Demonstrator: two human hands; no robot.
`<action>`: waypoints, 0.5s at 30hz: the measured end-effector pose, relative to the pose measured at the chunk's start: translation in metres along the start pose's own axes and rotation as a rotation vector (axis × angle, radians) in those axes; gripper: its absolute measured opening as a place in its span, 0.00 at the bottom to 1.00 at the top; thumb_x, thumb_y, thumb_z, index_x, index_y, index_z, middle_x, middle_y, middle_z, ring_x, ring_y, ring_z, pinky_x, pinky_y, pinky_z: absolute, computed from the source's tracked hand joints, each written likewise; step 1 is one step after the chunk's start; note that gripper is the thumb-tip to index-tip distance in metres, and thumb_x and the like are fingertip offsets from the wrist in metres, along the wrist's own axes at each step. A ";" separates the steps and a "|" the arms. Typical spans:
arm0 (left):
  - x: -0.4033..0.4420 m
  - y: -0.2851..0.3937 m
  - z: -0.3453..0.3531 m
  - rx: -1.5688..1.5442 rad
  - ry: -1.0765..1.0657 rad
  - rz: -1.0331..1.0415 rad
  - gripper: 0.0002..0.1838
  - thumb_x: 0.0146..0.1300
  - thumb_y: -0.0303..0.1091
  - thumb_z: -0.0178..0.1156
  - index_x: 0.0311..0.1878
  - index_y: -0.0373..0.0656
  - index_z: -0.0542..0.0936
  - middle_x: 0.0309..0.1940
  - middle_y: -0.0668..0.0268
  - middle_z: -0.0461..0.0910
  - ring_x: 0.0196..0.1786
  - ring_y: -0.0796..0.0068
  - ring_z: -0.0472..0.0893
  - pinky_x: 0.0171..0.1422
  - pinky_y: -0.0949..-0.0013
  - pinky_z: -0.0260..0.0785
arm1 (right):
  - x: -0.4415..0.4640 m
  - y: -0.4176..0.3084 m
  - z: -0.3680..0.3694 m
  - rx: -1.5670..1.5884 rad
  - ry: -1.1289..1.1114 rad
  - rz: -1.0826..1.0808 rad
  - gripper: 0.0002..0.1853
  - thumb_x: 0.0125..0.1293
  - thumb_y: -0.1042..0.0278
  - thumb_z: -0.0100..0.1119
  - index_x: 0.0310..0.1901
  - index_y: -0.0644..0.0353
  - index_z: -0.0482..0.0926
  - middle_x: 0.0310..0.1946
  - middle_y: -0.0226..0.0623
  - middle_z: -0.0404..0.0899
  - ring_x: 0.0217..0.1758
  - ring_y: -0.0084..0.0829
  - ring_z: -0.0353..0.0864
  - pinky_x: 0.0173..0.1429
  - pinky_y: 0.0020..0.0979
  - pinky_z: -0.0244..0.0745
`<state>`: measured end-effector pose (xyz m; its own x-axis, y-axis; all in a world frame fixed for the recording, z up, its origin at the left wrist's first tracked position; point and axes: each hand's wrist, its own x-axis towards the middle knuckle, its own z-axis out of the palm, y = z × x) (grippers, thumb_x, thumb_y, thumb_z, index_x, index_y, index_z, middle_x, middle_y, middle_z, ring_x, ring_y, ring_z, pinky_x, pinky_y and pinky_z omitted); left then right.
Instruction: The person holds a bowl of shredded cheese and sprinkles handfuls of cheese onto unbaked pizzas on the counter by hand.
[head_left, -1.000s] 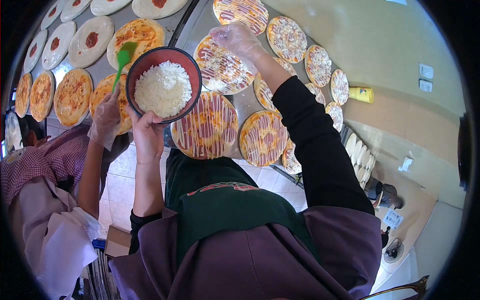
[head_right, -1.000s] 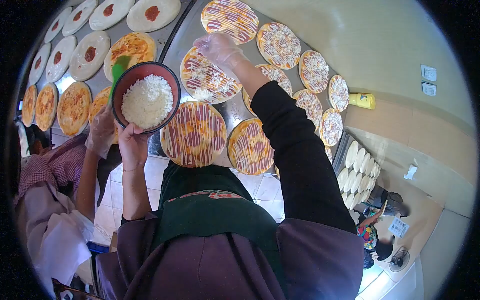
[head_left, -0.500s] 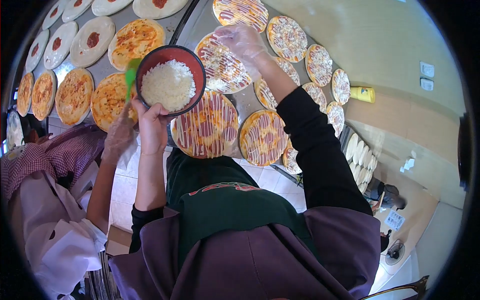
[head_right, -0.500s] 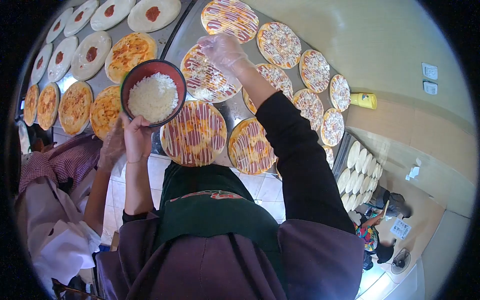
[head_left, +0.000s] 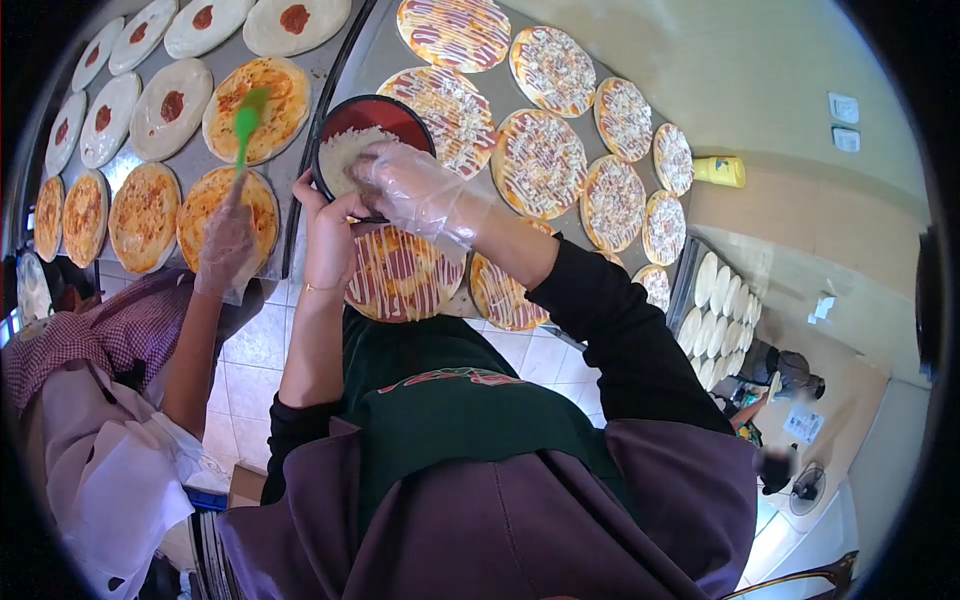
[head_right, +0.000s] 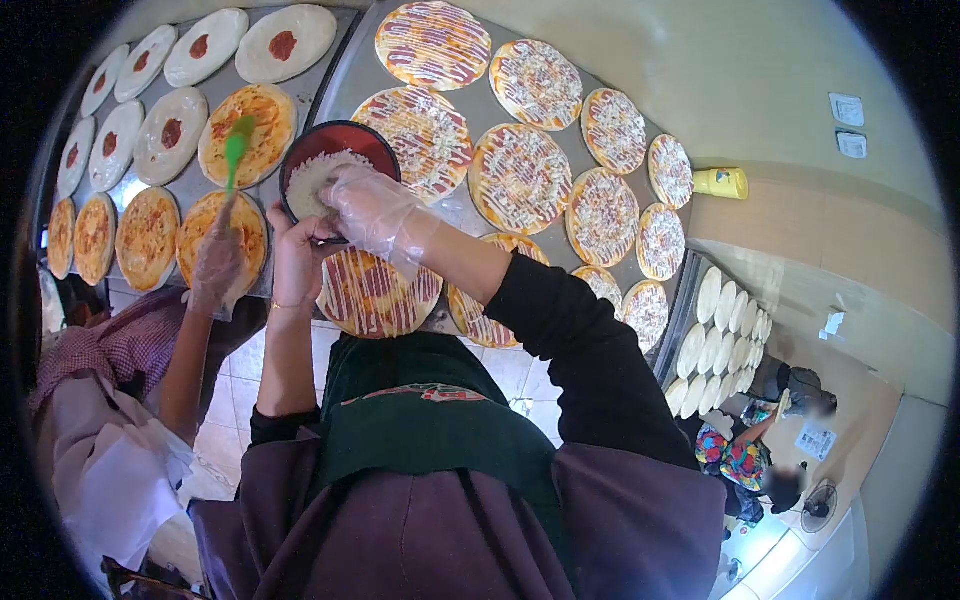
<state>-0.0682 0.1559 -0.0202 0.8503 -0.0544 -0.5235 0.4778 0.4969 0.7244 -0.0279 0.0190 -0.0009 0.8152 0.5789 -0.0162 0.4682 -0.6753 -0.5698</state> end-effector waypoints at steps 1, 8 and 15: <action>-0.001 0.000 0.001 0.010 0.007 0.006 0.35 0.48 0.18 0.46 0.62 0.44 0.49 0.49 0.56 0.68 0.40 0.64 0.78 0.40 0.58 0.79 | 0.000 0.002 0.002 -0.001 0.003 0.003 0.16 0.49 0.71 0.63 0.43 0.65 0.80 0.44 0.51 0.78 0.48 0.50 0.77 0.53 0.40 0.73; 0.001 0.000 0.006 -0.009 -0.002 0.039 0.34 0.47 0.18 0.46 0.60 0.44 0.51 0.49 0.56 0.67 0.42 0.61 0.78 0.42 0.57 0.79 | 0.000 0.005 0.001 0.265 0.119 0.104 0.10 0.47 0.73 0.63 0.34 0.60 0.84 0.28 0.44 0.81 0.35 0.42 0.82 0.42 0.36 0.76; 0.012 -0.002 -0.009 -0.034 0.075 0.063 0.30 0.46 0.17 0.46 0.56 0.45 0.54 0.52 0.55 0.65 0.48 0.59 0.76 0.42 0.55 0.80 | -0.003 0.036 -0.030 1.226 0.124 0.442 0.15 0.54 0.74 0.66 0.43 0.71 0.80 0.38 0.39 0.82 0.40 0.24 0.80 0.47 0.25 0.74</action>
<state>-0.0612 0.1615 -0.0319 0.8588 0.0421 -0.5106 0.4154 0.5261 0.7421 -0.0035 -0.0207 0.0034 0.8756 0.3269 -0.3555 -0.4044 0.0939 -0.9098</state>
